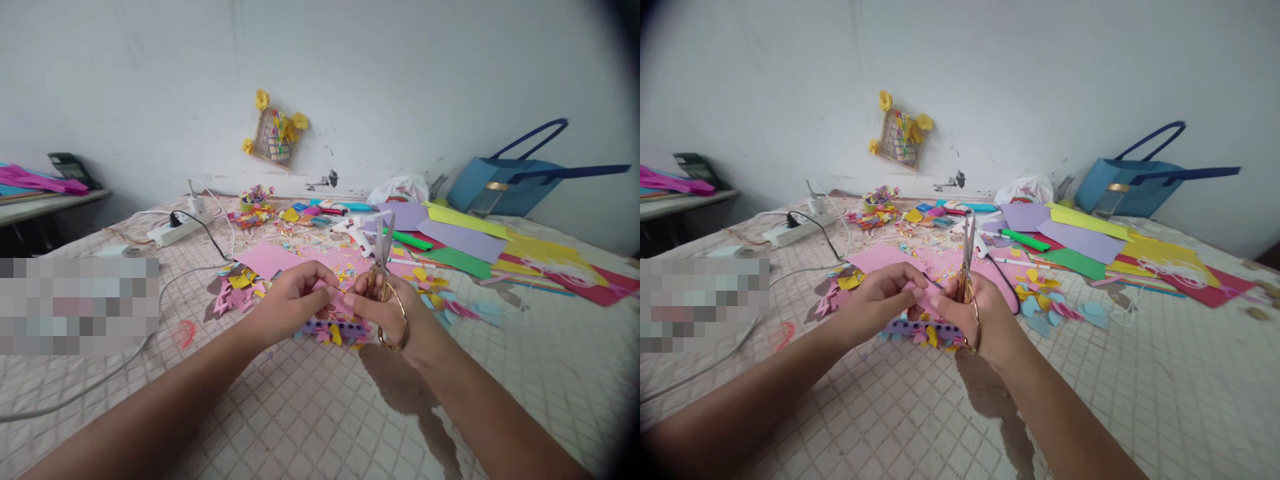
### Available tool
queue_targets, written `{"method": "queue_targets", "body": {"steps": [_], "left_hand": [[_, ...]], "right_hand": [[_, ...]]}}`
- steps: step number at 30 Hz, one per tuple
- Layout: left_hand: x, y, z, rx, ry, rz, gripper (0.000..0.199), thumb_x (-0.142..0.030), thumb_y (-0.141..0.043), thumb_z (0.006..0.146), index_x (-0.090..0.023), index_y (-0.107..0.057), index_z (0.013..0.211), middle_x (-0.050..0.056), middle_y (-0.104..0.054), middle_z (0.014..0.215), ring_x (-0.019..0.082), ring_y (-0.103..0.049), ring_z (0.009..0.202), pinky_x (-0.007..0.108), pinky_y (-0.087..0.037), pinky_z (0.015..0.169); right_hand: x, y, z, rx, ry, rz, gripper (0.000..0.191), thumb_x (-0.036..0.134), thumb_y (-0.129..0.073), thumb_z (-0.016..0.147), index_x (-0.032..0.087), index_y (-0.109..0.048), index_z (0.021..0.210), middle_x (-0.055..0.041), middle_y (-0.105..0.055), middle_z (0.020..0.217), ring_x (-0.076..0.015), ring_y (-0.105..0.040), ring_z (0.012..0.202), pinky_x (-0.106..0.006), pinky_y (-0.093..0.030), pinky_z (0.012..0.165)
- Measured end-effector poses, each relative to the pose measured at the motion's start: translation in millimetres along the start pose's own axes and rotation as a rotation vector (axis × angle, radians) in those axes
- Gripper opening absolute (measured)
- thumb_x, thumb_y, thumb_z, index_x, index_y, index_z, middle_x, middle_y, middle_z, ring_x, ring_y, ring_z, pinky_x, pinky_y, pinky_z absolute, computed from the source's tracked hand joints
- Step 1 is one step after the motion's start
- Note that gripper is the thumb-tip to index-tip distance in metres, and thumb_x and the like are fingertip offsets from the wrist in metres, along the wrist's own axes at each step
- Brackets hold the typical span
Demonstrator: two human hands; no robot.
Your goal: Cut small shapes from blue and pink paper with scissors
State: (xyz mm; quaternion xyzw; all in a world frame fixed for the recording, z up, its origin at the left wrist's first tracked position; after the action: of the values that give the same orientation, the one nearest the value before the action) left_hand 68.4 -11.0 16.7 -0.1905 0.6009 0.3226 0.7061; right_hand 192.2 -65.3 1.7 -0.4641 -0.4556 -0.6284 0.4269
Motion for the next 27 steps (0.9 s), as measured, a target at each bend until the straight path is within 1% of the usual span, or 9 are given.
{"method": "queue_targets", "body": {"steps": [7,12,17,21,23,25,27], "left_hand": [[0,1.9,0,0.012,0.013,0.011,0.012,-0.024,-0.061,0.076,-0.014,-0.055,0.081,-0.004,-0.052,0.06,0.006,-0.053,0.053,0.017,-0.041,0.048],[-1,0.6,-1,0.041,-0.006,-0.021,0.01,-0.023,-0.059,0.078,-0.014,-0.056,0.081,-0.004,-0.052,0.063,0.005,-0.053,0.054,0.016,-0.043,0.05],[2,0.0,0,0.065,-0.003,-0.055,0.009,-0.021,-0.058,0.078,-0.014,-0.058,0.084,-0.003,-0.054,0.063,0.006,-0.054,0.054,0.017,-0.044,0.052],[4,-0.9,1,0.082,0.025,-0.087,0.01,-0.018,-0.057,0.078,-0.016,-0.058,0.087,-0.004,-0.054,0.063,0.006,-0.054,0.054,0.017,-0.044,0.052],[6,-1.4,1,0.08,0.052,-0.081,0.013,-0.02,-0.059,0.077,-0.016,-0.059,0.088,-0.004,-0.056,0.064,0.006,-0.054,0.055,0.019,-0.045,0.053],[9,-3.1,1,0.092,0.082,-0.055,0.016,-0.025,-0.061,0.076,-0.015,-0.06,0.088,-0.002,-0.059,0.067,0.008,-0.056,0.057,0.021,-0.046,0.055],[11,-6.1,1,0.128,0.131,-0.035,0.019,-0.032,-0.061,0.075,-0.013,-0.062,0.082,0.0,-0.06,0.065,0.009,-0.056,0.055,0.022,-0.046,0.054]], "right_hand": [[1,1,-1,-0.021,-0.025,0.089,0.025,0.031,-0.068,0.066,0.021,-0.045,0.068,0.0053,-0.049,0.055,-0.0106,-0.047,0.049,-0.025,-0.037,0.048],[2,2,-2,-0.053,-0.024,0.059,0.024,0.028,-0.067,0.064,0.021,-0.044,0.066,0.0064,-0.048,0.054,-0.0101,-0.046,0.047,-0.025,-0.037,0.047],[2,1,-2,-0.031,-0.018,0.057,0.025,0.026,-0.067,0.065,0.021,-0.043,0.065,0.0063,-0.049,0.053,-0.0094,-0.045,0.045,-0.024,-0.035,0.046],[2,-2,-5,-0.002,-0.054,0.075,0.027,0.024,-0.069,0.063,0.021,-0.042,0.065,0.0069,-0.048,0.053,-0.0095,-0.045,0.045,-0.024,-0.035,0.046],[4,-2,-6,0.004,-0.06,0.078,0.028,0.024,-0.069,0.063,0.021,-0.041,0.066,0.0074,-0.047,0.054,-0.0095,-0.044,0.046,-0.023,-0.034,0.046],[5,-1,-6,-0.001,-0.045,0.051,0.026,0.023,-0.068,0.064,0.021,-0.042,0.066,0.0078,-0.045,0.054,-0.009,-0.042,0.046,-0.023,-0.033,0.046],[6,0,-6,-0.006,-0.02,0.008,0.024,0.022,-0.066,0.065,0.021,-0.042,0.066,0.0082,-0.043,0.053,-0.0083,-0.039,0.046,-0.022,-0.031,0.045]]}}
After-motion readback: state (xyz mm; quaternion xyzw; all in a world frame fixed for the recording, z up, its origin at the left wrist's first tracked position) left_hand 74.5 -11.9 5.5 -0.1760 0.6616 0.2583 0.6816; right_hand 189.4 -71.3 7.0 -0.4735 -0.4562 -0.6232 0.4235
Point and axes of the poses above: each hand's wrist, its own z-axis towards the middle knuckle, its own y-axis out of the back of the hand, x = y × z, the point moved 6 cm from there along z, towards the middle knuckle
